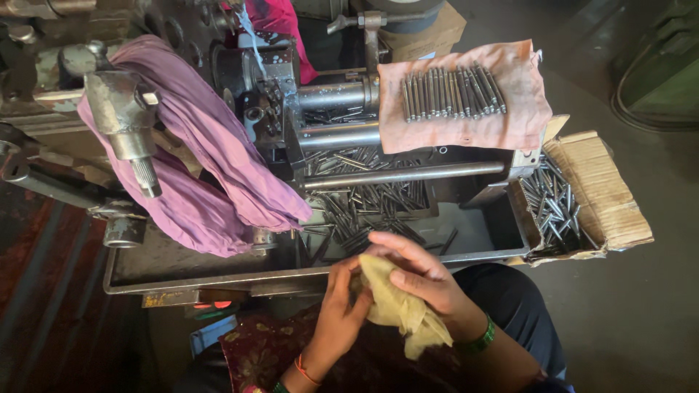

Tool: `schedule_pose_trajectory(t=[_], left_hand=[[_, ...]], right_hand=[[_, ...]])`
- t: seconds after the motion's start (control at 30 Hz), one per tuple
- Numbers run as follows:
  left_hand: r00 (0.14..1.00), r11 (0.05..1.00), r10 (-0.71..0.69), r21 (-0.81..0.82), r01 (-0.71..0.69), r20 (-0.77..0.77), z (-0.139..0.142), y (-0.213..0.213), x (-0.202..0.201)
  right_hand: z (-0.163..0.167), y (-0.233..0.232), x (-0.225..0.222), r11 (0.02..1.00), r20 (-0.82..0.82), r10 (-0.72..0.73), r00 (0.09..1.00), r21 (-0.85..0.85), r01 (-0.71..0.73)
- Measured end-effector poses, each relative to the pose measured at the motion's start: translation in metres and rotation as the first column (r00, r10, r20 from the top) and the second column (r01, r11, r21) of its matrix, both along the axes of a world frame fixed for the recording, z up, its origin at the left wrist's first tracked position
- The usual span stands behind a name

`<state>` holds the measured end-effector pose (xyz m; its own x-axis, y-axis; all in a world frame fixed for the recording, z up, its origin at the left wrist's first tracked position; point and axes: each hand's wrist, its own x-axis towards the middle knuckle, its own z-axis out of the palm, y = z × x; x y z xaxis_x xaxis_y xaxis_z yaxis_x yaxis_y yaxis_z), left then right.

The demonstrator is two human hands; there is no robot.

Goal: The person sits at a machine and wipes metal pins with a cloth, then places the wiped pins in rows on a cloth on the machine bed. They repeatedly take more pins from a tray, wipe them, and arrange the cleaned pins on the cloth.

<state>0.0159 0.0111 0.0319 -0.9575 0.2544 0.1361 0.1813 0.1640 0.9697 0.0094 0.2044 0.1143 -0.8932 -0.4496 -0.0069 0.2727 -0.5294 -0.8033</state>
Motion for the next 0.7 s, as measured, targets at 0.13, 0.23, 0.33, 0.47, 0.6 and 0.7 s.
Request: schedule_pose_trajectory(t=[0.13, 0.23, 0.33, 0.47, 0.6, 0.7], left_hand=[[0.968, 0.991, -0.099, -0.071, 0.118, 0.232, -0.005, -0.002, 0.004], [0.942, 0.974, -0.228, 0.052, 0.222, 0.245, -0.015, 0.0, 0.006], [0.973, 0.973, -0.229, 0.004, 0.229, -0.008, -0.025, 0.004, 0.003], [0.995, 0.97, -0.014, -0.239, 0.036, 0.094, -0.032, -0.004, 0.003], [0.964, 0.996, -0.09, 0.043, 0.082, 0.251, -0.045, -0.006, 0.003], [0.973, 0.978, -0.201, -0.032, 0.206, 0.116, -0.069, -0.003, 0.004]], right_hand=[[-0.003, -0.005, -0.005, 0.982, -0.236, 0.129, 0.963, 0.167, -0.091], [-0.011, -0.011, -0.007, 0.905, -0.463, 0.149, 0.874, 0.42, 0.068], [-0.021, -0.024, -0.007, 0.89, -0.511, 0.076, 0.856, 0.422, 0.173], [-0.03, -0.022, -0.007, 0.901, -0.441, -0.126, 0.889, 0.325, 0.289], [-0.039, -0.021, -0.01, 0.914, -0.52, -0.176, 0.836, 0.228, 0.334], [-0.047, -0.029, -0.006, 0.909, -0.578, -0.076, 0.812, 0.295, 0.295]])
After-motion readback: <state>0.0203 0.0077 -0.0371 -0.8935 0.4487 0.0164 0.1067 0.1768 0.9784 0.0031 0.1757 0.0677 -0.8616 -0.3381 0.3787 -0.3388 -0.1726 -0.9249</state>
